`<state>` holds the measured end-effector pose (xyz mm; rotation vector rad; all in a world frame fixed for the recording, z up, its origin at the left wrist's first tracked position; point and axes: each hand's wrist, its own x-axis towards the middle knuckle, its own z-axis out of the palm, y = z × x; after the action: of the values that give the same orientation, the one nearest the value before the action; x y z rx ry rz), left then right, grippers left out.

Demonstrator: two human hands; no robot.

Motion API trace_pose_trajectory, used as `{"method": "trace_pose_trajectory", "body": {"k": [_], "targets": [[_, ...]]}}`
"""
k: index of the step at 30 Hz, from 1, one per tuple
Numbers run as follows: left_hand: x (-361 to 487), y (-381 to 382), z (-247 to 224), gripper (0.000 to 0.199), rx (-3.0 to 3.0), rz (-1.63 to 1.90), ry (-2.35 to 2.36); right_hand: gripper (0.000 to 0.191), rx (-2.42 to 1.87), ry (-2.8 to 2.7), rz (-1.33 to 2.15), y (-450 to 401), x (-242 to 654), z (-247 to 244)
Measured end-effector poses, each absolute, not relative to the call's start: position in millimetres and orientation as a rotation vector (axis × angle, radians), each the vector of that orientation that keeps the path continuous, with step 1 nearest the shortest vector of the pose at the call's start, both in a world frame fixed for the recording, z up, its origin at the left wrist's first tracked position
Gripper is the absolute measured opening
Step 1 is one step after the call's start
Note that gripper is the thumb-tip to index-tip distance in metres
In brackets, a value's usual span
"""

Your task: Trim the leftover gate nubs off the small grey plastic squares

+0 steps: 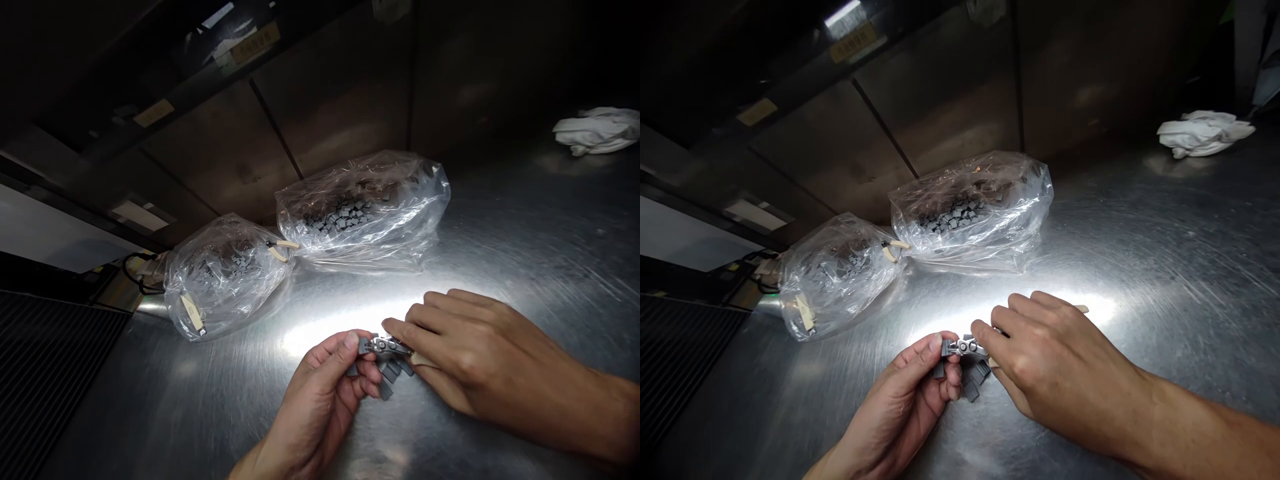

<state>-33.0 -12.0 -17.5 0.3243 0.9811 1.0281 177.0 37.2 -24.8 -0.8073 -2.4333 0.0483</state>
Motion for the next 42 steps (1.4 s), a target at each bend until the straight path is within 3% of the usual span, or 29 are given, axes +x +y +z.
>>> {"method": "trace_pose_trajectory", "body": {"k": [35,42], "targets": [[-32.1,-10.9,-15.4,0.020,0.360,1.013,0.996,0.033,-0.764,-2.500,0.071,32.8,175.6,-21.5],[-32.1,-12.8,-15.6,0.020,0.359,1.024,1.014,0.023,-0.809,-2.464,0.159,35.4,177.0,-19.9]]}}
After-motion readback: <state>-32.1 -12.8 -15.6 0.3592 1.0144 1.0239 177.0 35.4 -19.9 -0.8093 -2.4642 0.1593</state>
